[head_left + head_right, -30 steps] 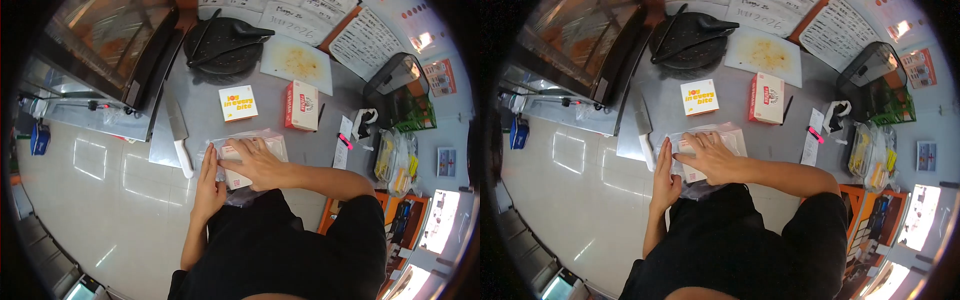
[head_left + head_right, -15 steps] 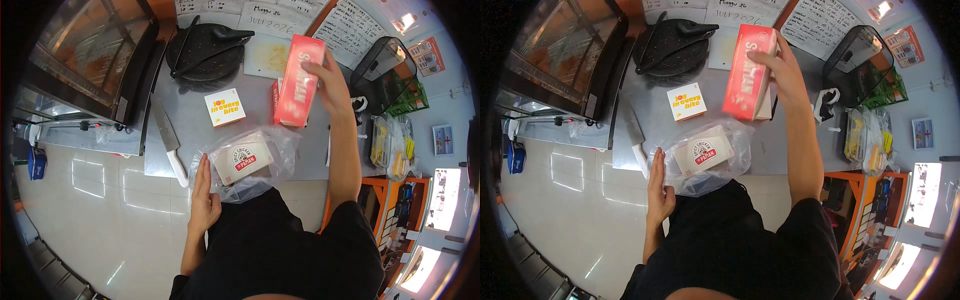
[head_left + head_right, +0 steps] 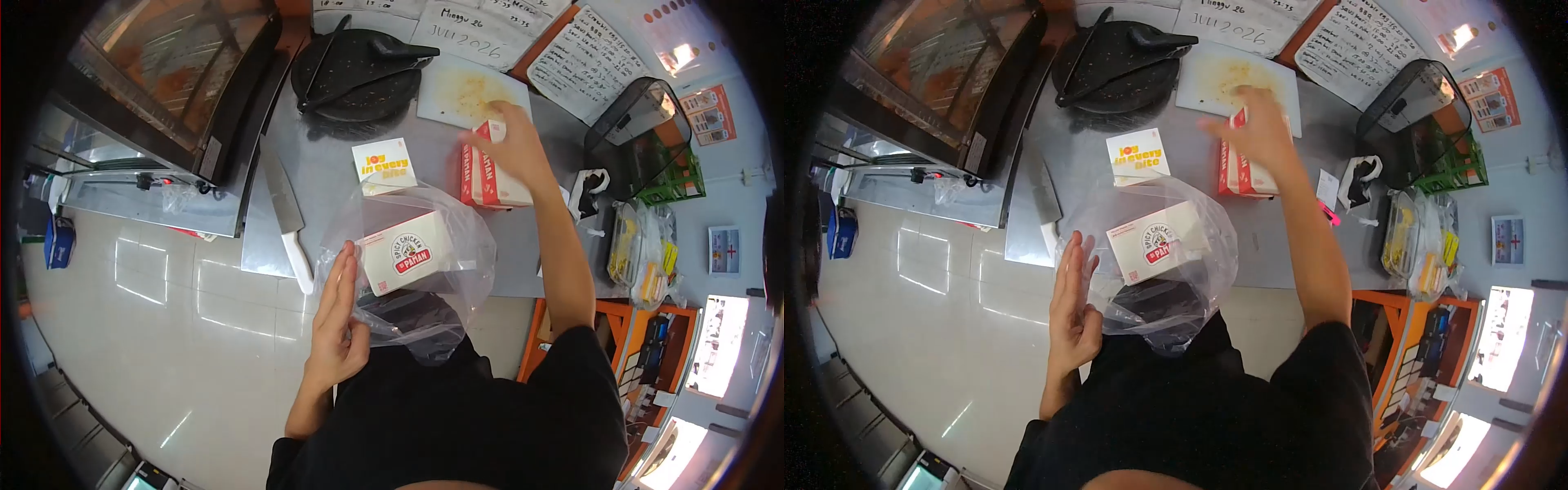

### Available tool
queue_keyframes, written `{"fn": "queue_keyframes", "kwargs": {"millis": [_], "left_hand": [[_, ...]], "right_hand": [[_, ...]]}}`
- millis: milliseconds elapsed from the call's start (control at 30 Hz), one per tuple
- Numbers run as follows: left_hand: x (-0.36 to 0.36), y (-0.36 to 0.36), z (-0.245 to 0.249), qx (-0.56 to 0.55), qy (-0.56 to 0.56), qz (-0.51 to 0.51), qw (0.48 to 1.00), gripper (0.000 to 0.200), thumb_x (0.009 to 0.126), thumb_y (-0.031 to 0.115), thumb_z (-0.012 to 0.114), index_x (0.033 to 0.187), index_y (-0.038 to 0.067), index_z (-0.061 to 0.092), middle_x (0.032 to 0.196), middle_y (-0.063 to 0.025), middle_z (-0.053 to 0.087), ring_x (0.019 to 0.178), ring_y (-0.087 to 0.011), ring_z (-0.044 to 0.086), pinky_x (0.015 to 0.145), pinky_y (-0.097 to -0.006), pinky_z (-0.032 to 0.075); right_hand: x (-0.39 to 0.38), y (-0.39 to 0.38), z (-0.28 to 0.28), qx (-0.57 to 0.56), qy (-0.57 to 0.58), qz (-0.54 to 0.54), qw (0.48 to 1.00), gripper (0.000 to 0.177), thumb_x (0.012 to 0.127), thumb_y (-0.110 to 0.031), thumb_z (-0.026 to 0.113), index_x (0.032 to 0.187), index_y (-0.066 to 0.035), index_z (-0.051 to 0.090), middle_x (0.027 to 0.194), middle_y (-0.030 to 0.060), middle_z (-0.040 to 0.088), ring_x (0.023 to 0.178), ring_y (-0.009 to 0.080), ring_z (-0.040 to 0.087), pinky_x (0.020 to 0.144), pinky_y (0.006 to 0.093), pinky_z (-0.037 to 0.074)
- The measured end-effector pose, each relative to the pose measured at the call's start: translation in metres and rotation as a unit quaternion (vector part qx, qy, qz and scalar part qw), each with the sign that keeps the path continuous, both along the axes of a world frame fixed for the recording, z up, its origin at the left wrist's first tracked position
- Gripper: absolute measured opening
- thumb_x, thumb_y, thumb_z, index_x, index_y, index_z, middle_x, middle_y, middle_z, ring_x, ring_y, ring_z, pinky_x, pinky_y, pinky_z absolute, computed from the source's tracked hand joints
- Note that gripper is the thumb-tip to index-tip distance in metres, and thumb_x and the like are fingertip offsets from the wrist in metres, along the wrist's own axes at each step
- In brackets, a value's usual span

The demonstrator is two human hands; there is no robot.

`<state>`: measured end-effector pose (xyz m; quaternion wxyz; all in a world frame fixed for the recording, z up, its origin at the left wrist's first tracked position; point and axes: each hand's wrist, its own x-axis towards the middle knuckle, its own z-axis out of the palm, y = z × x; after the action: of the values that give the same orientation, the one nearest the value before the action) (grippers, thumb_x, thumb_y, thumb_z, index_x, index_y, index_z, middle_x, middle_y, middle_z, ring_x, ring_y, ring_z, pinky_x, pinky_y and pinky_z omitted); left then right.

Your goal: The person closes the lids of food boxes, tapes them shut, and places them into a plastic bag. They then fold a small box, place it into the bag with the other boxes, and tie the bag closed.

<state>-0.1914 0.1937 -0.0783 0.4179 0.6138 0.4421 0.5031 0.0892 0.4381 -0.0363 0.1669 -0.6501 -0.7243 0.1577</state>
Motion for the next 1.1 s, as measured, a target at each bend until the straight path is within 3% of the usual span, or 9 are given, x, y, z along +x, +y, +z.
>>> {"fn": "queue_keyframes", "kwargs": {"millis": [100, 200, 300, 433, 567, 667, 867, 1000, 1100], "left_hand": [[0.004, 0.004, -0.001, 0.015, 0.009, 0.010, 1.000, 0.102, 0.060, -0.018, 0.031, 0.160, 0.001, 0.026, 0.166, -0.0250, 0.017, 0.153, -0.0426, 0.022, 0.123, -0.0507, 0.023], [0.008, 0.006, -0.005, 0.039, 0.042, 0.012, 0.998, 0.100, 0.061, -0.019, 0.033, 0.159, 0.001, 0.026, 0.166, -0.0247, 0.017, 0.154, -0.0411, 0.020, 0.123, -0.0483, 0.022], [0.009, 0.013, -0.018, 0.054, 0.091, -0.002, 0.994, 0.099, 0.063, -0.018, 0.037, 0.159, 0.000, 0.025, 0.167, -0.0236, 0.017, 0.155, -0.0398, 0.018, 0.124, -0.0459, 0.021], [0.007, 0.019, -0.038, 0.019, 0.231, -0.030, 0.972, 0.097, 0.066, -0.014, 0.044, 0.159, -0.001, 0.023, 0.167, -0.0222, 0.020, 0.155, -0.0387, 0.018, 0.124, -0.0429, 0.020], [-0.004, 0.028, -0.076, -0.103, -0.006, -0.117, 0.988, 0.094, 0.071, -0.009, 0.062, 0.158, 0.000, 0.028, 0.163, -0.0214, 0.029, 0.155, -0.0337, 0.021, 0.124, -0.0431, 0.020], [0.003, 0.041, -0.088, -0.098, 0.040, -0.222, 0.969, 0.093, 0.070, -0.006, 0.061, 0.158, 0.003, 0.029, 0.163, -0.0198, 0.030, 0.154, -0.0333, 0.024, 0.123, -0.0416, 0.021], [0.080, 0.053, -0.102, -0.053, 0.209, -0.288, 0.933, 0.064, 0.076, 0.005, 0.064, 0.139, 0.006, 0.053, 0.130, -0.0207, 0.057, 0.117, -0.0427, 0.058, 0.098, -0.0473, 0.050], [0.097, 0.033, -0.087, -0.047, 0.258, -0.413, 0.872, 0.054, 0.078, 0.008, 0.060, 0.132, 0.012, 0.063, 0.125, -0.0174, 0.062, 0.108, -0.0397, 0.064, 0.090, -0.0476, 0.052], [0.110, 0.021, -0.077, -0.073, 0.222, -0.503, 0.832, 0.047, 0.081, 0.010, 0.061, 0.128, 0.013, 0.066, 0.121, -0.0181, 0.063, 0.104, -0.0390, 0.065, 0.087, -0.0458, 0.053]], "right_hand": [[-0.072, -0.091, 0.030, -0.203, 0.248, 0.281, 0.905, 0.019, 0.076, -0.016, 0.082, 0.083, -0.002, 0.071, 0.087, 0.0064, 0.071, 0.090, 0.0198, 0.068, 0.087, 0.0363, 0.052], [-0.097, -0.140, -0.056, -0.095, -0.088, 0.450, 0.884, 0.076, 0.074, -0.006, 0.077, 0.145, -0.017, 0.052, 0.143, 0.0227, 0.051, 0.129, 0.0400, 0.053, 0.101, 0.0514, 0.047], [-0.086, -0.142, -0.098, -0.053, -0.216, 0.462, 0.858, 0.107, 0.070, -0.006, 0.080, 0.161, -0.023, 0.026, 0.157, 0.0258, 0.030, 0.141, 0.0481, 0.038, 0.105, 0.0583, 0.043], [-0.079, -0.149, -0.090, -0.136, -0.107, 0.393, 0.903, 0.104, 0.064, -0.006, 0.081, 0.157, -0.017, 0.034, 0.159, 0.0259, 0.029, 0.142, 0.0457, 0.039, 0.113, 0.0488, 0.039], [-0.052, -0.152, -0.021, -0.182, 0.095, 0.346, 0.916, 0.109, 0.058, -0.004, 0.081, 0.156, -0.016, 0.034, 0.155, 0.0238, 0.037, 0.138, 0.0424, 0.044, 0.112, 0.0472, 0.039], [-0.024, -0.141, 0.009, -0.212, 0.188, 0.286, 0.915, 0.117, 0.055, -0.009, 0.087, 0.158, -0.016, 0.031, 0.151, 0.0176, 0.044, 0.136, 0.0339, 0.048, 0.112, 0.0436, 0.041], [0.036, -0.135, 0.030, -0.224, 0.451, 0.164, 0.849, 0.124, 0.055, -0.014, 0.094, 0.160, -0.016, 0.028, 0.144, 0.0144, 0.052, 0.123, 0.0262, 0.057, 0.103, 0.0423, 0.048], [0.052, -0.109, 0.065, -0.085, 0.362, 0.000, 0.928, 0.126, 0.058, -0.024, 0.095, 0.159, -0.001, 0.024, 0.140, 0.0175, 0.054, 0.117, 0.0242, 0.061, 0.096, 0.0406, 0.052], [0.076, -0.043, 0.027, 0.027, 0.051, -0.133, 0.989, 0.132, 0.055, -0.053, 0.089, 0.159, -0.002, 0.026, 0.111, 0.0258, 0.068, 0.101, 0.0297, 0.069, 0.088, 0.0361, 0.055]]}}
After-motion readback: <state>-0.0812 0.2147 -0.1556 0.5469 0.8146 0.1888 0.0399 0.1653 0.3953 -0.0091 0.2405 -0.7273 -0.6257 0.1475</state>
